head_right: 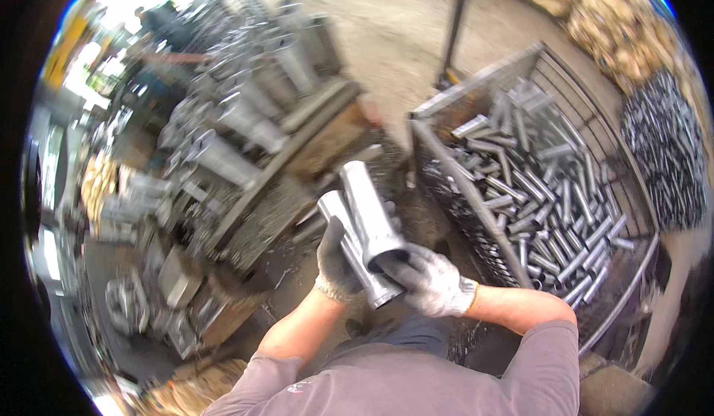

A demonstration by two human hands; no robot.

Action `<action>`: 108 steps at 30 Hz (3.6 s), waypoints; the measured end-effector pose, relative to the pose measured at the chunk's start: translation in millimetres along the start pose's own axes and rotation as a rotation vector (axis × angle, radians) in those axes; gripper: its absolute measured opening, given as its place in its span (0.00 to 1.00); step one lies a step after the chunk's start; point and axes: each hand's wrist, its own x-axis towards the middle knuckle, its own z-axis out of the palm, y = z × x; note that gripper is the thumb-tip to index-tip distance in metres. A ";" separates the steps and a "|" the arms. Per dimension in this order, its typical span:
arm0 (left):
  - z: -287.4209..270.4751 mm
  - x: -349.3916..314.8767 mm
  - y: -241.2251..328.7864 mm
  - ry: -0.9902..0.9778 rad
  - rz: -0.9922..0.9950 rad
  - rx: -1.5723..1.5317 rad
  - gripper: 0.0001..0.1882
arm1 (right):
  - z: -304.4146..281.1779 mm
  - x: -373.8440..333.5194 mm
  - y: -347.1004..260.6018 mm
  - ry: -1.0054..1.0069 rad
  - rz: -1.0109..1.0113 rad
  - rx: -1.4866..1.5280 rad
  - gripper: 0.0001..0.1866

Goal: The person operates a metal turning machine in a workshop, repeatedly loading cylindrical metal tubes into the chuck, securing them, and then removing the processed parts. The person places the finished metal tubes into a nearby wire basket.

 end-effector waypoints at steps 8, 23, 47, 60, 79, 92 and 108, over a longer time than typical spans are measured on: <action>-66.0 -315.5 174.6 0.352 0.456 0.541 0.23 | 142.1 194.0 -217.4 -0.263 0.479 0.662 0.34; -170.7 -615.6 397.4 1.304 1.195 0.716 0.22 | 283.1 610.8 -336.3 -0.329 0.098 0.271 0.32; -236.9 -731.4 648.7 1.500 1.378 2.422 0.36 | 541.7 689.5 -473.2 -1.237 0.070 -0.410 0.38; -245.1 -721.2 652.3 1.487 1.464 2.376 0.39 | 525.9 744.2 -485.4 -0.233 -0.311 -0.127 0.23; -252.1 -726.7 646.0 1.589 1.397 2.397 0.40 | 585.2 721.9 -428.5 -1.437 -0.103 -0.020 0.38; -241.9 -723.9 639.9 1.448 1.382 2.190 0.40 | 419.6 658.6 -472.8 -0.359 -0.318 -0.917 0.28; -266.6 -701.5 357.1 0.789 0.659 0.035 0.19 | 519.8 335.6 -526.8 -1.034 0.561 0.347 0.33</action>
